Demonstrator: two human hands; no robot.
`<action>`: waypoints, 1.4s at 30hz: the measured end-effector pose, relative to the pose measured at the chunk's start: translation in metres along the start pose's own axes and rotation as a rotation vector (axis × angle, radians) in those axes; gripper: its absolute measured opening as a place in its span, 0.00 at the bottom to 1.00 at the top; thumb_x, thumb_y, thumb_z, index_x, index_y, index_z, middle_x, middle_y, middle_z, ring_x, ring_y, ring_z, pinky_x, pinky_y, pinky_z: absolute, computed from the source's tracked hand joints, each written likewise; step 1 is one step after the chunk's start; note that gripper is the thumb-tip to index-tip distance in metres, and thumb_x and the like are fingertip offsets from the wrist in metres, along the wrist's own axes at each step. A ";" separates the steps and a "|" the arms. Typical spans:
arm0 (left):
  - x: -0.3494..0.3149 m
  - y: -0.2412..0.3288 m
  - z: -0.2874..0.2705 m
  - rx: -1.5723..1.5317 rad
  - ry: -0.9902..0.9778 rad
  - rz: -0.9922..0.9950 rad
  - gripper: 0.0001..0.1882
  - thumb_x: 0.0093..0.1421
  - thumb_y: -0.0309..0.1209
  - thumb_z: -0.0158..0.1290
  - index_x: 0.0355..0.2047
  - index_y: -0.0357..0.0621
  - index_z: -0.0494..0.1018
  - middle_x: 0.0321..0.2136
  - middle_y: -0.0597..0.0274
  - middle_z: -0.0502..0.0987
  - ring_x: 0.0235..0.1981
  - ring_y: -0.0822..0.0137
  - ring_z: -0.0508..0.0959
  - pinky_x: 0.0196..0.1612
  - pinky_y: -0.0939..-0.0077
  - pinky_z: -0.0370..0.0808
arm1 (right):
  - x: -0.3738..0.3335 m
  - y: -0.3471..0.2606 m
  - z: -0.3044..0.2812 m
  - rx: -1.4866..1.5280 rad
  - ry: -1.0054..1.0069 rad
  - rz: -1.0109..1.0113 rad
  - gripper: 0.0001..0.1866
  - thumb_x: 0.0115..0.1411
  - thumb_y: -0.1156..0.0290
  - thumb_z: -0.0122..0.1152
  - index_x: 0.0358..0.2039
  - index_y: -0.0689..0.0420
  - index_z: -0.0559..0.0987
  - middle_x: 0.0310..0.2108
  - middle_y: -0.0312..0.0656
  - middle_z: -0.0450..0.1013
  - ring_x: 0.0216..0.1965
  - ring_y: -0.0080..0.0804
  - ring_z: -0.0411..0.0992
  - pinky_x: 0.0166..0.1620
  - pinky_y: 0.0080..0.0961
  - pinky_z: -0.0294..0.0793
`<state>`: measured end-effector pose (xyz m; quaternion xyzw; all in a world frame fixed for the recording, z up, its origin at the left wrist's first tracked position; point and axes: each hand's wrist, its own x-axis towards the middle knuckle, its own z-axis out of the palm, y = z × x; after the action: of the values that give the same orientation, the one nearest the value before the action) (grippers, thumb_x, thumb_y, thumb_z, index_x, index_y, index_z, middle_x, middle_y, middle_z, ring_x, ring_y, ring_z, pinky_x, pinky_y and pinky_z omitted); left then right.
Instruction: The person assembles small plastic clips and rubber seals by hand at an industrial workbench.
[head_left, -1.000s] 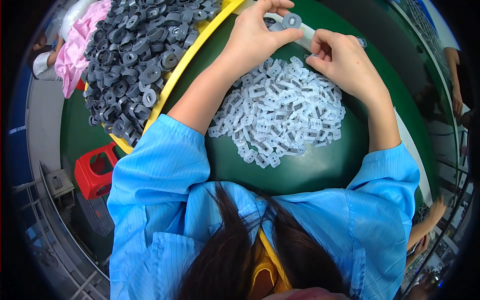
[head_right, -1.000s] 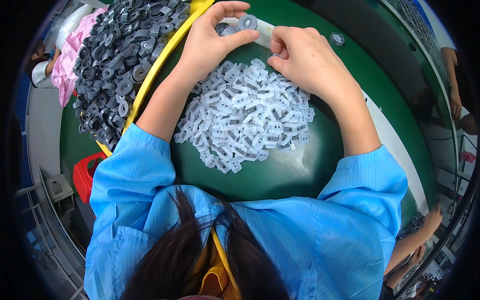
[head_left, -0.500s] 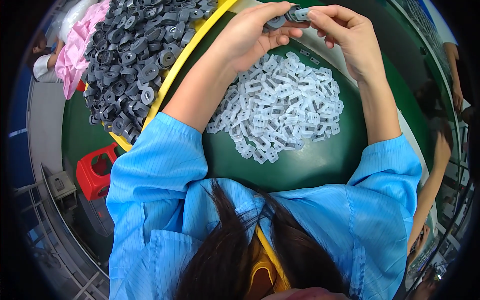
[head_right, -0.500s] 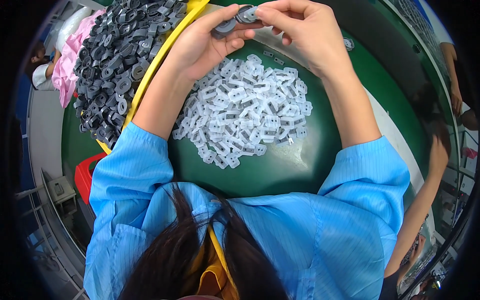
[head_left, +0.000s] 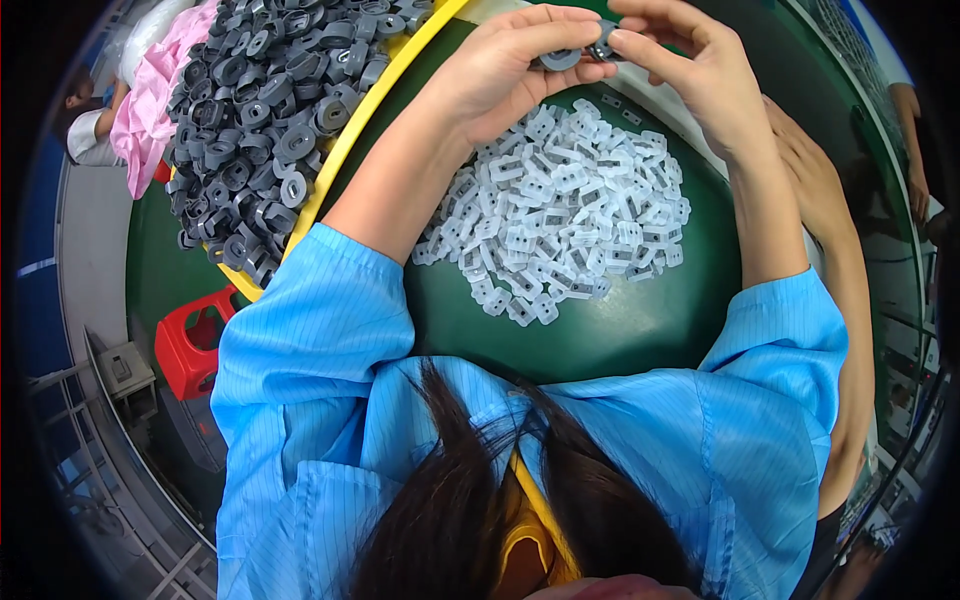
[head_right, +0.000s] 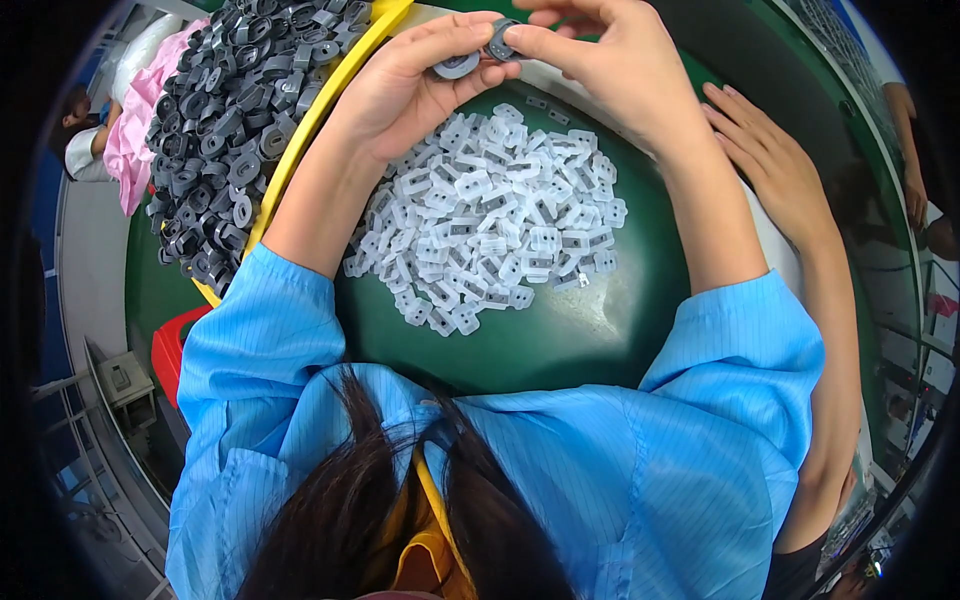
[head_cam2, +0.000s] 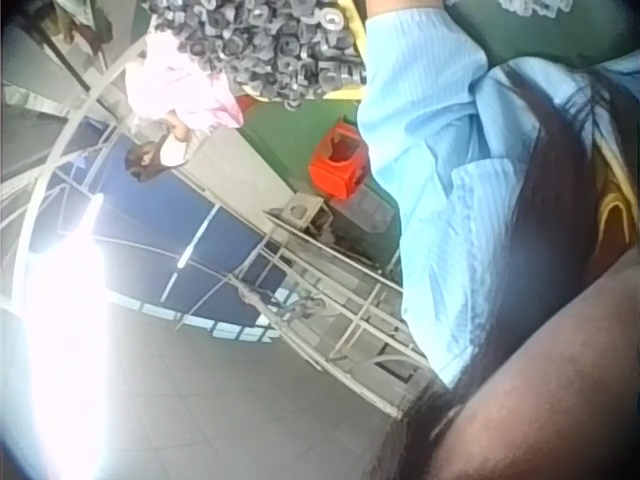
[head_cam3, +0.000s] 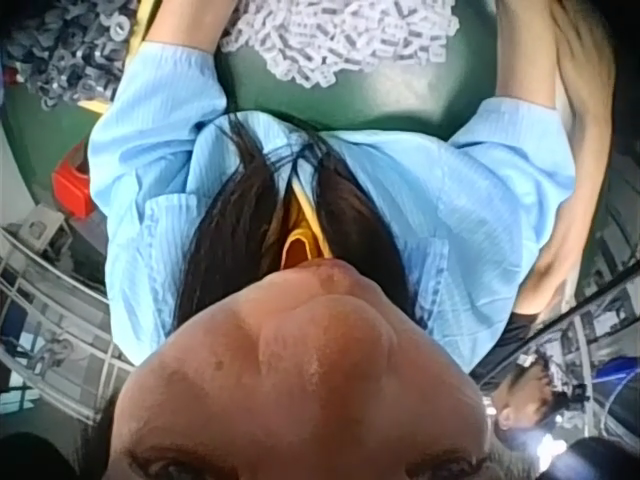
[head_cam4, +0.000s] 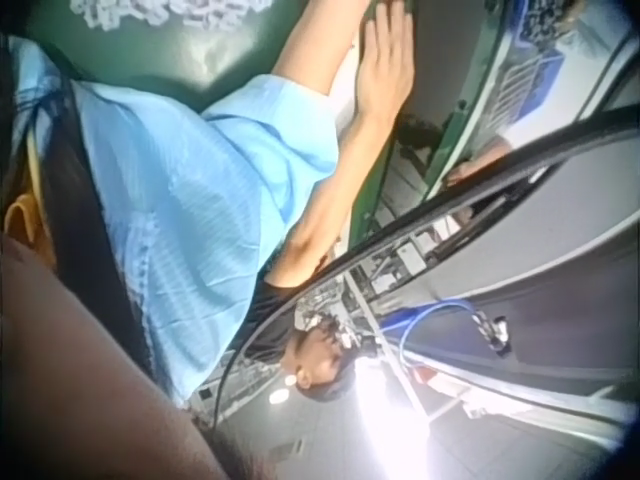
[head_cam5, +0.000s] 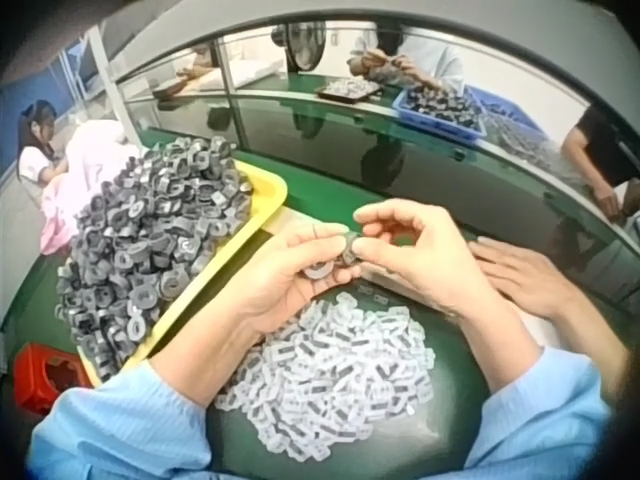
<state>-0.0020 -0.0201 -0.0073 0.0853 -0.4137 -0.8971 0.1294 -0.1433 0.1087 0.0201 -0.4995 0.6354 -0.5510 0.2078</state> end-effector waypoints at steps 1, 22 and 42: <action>-0.001 0.001 -0.001 0.011 0.020 -0.033 0.09 0.62 0.28 0.54 0.41 0.37 0.73 0.36 0.59 0.78 0.36 0.67 0.79 0.45 0.78 0.76 | 0.000 -0.002 0.000 0.003 -0.009 0.000 0.14 0.54 0.76 0.66 0.40 0.67 0.79 0.32 0.38 0.77 0.27 0.20 0.71 0.35 0.17 0.73; -0.008 -0.001 0.015 1.069 0.101 0.531 0.16 0.53 0.24 0.59 0.44 0.37 0.75 0.27 0.65 0.77 0.31 0.76 0.75 0.40 0.80 0.70 | 0.001 0.016 -0.008 -0.007 -0.075 0.123 0.10 0.57 0.75 0.61 0.40 0.61 0.77 0.32 0.35 0.76 0.33 0.21 0.75 0.40 0.18 0.75; 0.005 0.001 -0.030 0.344 0.188 0.081 0.14 0.58 0.21 0.52 0.45 0.36 0.67 0.34 0.58 0.75 0.35 0.70 0.76 0.42 0.81 0.73 | 0.009 0.049 -0.035 -0.669 0.056 -0.205 0.14 0.52 0.74 0.63 0.41 0.56 0.79 0.37 0.37 0.74 0.40 0.28 0.73 0.45 0.24 0.71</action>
<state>0.0015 -0.0441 -0.0261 0.1728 -0.5501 -0.7954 0.1868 -0.1951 0.1130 -0.0109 -0.5860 0.7327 -0.3436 -0.0414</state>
